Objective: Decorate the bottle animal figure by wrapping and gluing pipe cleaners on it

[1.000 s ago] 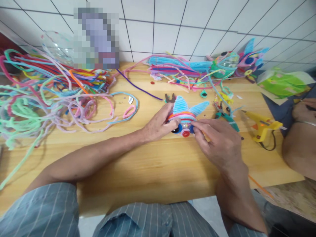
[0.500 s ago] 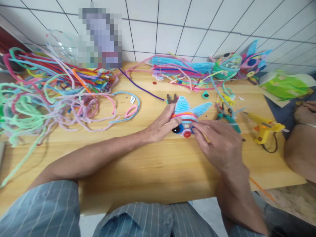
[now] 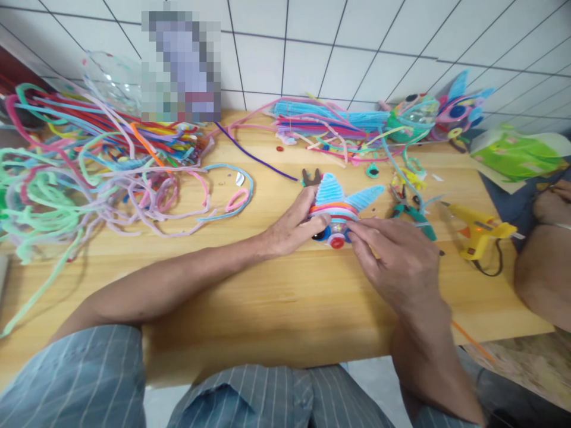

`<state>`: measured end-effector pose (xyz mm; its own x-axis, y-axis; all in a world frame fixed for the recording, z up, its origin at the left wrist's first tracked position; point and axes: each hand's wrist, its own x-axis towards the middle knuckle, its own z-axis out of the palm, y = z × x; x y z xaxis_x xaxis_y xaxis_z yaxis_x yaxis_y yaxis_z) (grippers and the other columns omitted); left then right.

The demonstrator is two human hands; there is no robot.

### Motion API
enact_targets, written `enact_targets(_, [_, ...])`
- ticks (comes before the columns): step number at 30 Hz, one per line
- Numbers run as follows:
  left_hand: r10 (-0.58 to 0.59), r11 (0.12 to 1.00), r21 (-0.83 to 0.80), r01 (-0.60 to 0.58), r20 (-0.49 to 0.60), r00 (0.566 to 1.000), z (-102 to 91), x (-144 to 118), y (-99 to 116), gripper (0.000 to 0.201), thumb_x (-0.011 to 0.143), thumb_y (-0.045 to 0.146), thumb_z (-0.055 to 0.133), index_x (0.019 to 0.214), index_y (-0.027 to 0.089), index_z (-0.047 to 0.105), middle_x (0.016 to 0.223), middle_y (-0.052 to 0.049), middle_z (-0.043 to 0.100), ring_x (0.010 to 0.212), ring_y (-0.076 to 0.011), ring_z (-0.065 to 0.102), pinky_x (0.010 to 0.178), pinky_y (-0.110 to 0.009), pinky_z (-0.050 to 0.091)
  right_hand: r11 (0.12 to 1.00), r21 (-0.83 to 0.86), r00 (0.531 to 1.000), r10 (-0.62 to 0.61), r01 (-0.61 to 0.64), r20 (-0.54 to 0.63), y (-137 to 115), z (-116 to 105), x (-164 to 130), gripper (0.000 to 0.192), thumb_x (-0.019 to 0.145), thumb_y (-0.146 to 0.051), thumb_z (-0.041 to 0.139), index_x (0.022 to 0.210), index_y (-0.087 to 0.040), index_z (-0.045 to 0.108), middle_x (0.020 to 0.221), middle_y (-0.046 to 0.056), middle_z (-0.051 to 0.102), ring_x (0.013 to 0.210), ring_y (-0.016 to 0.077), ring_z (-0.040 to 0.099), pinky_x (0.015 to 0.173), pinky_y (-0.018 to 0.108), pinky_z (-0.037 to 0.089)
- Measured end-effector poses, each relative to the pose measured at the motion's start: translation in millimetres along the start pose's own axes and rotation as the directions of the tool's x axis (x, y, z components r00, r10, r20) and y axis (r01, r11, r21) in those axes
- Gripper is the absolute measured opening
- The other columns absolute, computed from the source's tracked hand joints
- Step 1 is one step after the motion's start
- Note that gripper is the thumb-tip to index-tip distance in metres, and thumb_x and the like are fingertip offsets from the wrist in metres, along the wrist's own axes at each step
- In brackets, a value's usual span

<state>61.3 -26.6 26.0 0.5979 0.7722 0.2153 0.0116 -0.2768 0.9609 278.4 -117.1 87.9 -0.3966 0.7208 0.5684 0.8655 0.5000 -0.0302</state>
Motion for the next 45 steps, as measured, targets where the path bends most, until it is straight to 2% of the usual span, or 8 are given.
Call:
enact_targets(5, [-0.017,1.000,0.003,0.017,0.000,1.000,-0.8,0,3,0.050,0.106,0.051,0.058,0.145,0.020,0.051,0.149,-0.013,0.060,0.145,-0.0302,0.054,0.129,-0.046,0.043,1.000,-0.008,1.000,-0.023,0.023,0.001,0,0,1,0.022,0.099,-0.016,0.075,0.118,-0.026,0.079,0.105,0.004,0.088,0.090,0.0248,0.083,0.085,0.041,0.061])
enact_targets(11, [-0.098,0.992,-0.085,0.096,-0.020,0.995,3.1,-1,10,0.054,0.104,0.060,0.061,0.142,0.022,0.055,0.141,-0.011,0.065,0.135,-0.0312,0.060,0.122,-0.050,0.050,0.999,-0.018,0.999,-0.030,0.030,0.012,-3,-1,2,0.018,0.101,-0.015,0.073,0.116,-0.022,0.079,0.104,0.006,0.088,0.090,0.0258,0.082,0.084,0.041,0.061])
enact_targets(16, [-0.159,0.977,-0.145,0.153,-0.026,0.987,6.4,0,10,0.059,0.095,0.051,0.073,0.143,0.021,0.056,0.134,-0.011,0.067,0.125,-0.0300,0.064,0.116,-0.047,0.054,1.000,-0.006,1.000,-0.025,0.025,0.009,-5,-1,2,0.020,0.100,-0.014,0.073,0.118,-0.021,0.079,0.105,0.008,0.086,0.091,0.0263,0.082,0.085,0.041,0.062])
enact_targets(19, [-0.164,0.972,-0.178,0.155,-0.035,0.986,7.2,1,10,0.054,0.095,0.046,0.071,0.141,0.022,0.057,0.135,-0.010,0.067,0.123,-0.0287,0.064,0.115,-0.047,0.054,0.998,0.056,1.000,0.013,-0.013,0.014,-3,-2,1,0.023,0.100,-0.014,0.073,0.121,-0.021,0.079,0.108,0.010,0.085,0.094,0.0266,0.081,0.085,0.040,0.063])
enact_targets(25, [-0.163,0.962,-0.227,0.150,-0.039,0.986,8.3,1,9,0.052,0.093,0.048,0.072,0.138,0.024,0.058,0.136,-0.008,0.067,0.123,-0.0280,0.064,0.113,-0.045,0.054,0.982,0.158,0.994,0.110,-0.107,-0.009,4,-7,-2,0.032,0.097,-0.013,0.077,0.124,-0.029,0.080,0.105,0.006,0.083,0.095,0.0241,0.080,0.087,0.037,0.063])
enact_targets(34, [-0.163,0.965,-0.219,0.142,-0.082,0.983,10.3,-1,5,0.050,0.095,0.047,0.071,0.136,0.022,0.055,0.135,-0.010,0.065,0.125,-0.0293,0.063,0.117,-0.048,0.052,0.982,0.160,0.995,0.099,-0.100,0.012,3,-5,-2,0.025,0.098,-0.015,0.075,0.118,-0.029,0.080,0.101,0.004,0.082,0.090,0.0222,0.078,0.082,0.036,0.061])
enact_targets(40, [-0.153,0.972,-0.191,0.135,-0.084,0.985,9.9,-2,4,0.052,0.095,0.048,0.071,0.137,0.023,0.057,0.137,-0.009,0.065,0.128,-0.0300,0.063,0.118,-0.049,0.053,0.975,0.200,0.996,0.087,-0.092,0.031,2,0,-3,0.020,0.100,-0.015,0.072,0.117,-0.023,0.080,0.105,0.009,0.082,0.097,0.0233,0.080,0.088,0.036,0.063])
enact_targets(45, [-0.154,0.970,-0.204,0.136,-0.080,0.985,10.1,-2,3,0.052,0.097,0.047,0.071,0.141,0.026,0.054,0.136,-0.007,0.067,0.128,-0.0283,0.064,0.119,-0.049,0.053,0.956,0.255,0.990,0.136,-0.143,0.046,5,-4,-1,0.023,0.100,-0.016,0.073,0.118,-0.027,0.080,0.106,0.006,0.082,0.096,0.0228,0.080,0.086,0.037,0.065])
